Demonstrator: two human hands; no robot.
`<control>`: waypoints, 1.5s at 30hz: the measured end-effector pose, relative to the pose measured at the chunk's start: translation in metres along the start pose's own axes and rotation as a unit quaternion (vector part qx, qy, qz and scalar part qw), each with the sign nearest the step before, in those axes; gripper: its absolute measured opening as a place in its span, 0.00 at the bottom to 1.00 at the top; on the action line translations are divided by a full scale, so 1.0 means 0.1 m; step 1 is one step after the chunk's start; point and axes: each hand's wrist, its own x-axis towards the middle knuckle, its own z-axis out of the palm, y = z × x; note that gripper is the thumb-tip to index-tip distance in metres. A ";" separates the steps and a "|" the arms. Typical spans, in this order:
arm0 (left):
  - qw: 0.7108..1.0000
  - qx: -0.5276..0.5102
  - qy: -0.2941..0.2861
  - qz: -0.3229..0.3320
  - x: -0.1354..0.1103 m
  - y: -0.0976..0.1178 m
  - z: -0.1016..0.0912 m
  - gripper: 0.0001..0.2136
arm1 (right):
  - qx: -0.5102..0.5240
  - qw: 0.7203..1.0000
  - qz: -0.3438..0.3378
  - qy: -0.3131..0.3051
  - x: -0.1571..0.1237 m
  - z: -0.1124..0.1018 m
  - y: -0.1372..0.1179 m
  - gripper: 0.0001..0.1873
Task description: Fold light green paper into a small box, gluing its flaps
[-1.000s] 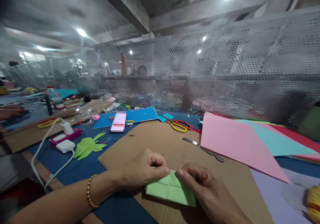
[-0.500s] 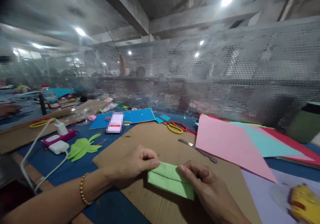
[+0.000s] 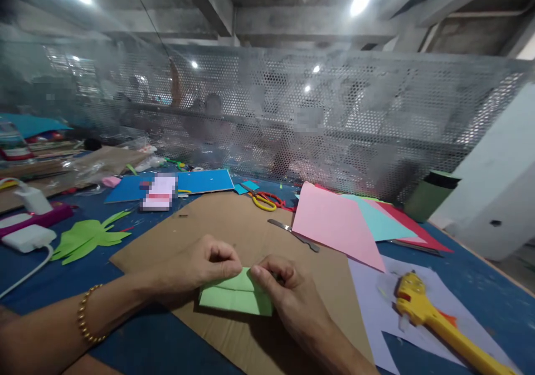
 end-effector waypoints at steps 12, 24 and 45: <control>0.991 0.121 0.034 0.043 -0.03 0.05 -0.01 0.13 | 0.032 0.997 0.027 -0.057 0.01 -0.01 -0.02 0.28; 0.989 0.137 0.030 0.048 -0.04 0.09 -0.02 0.12 | 0.001 1.000 0.014 -0.025 -0.02 -0.05 -0.04 0.26; 0.995 0.076 0.042 0.054 -0.05 0.10 -0.03 0.15 | 0.087 0.995 0.033 -0.040 0.01 -0.03 0.01 0.25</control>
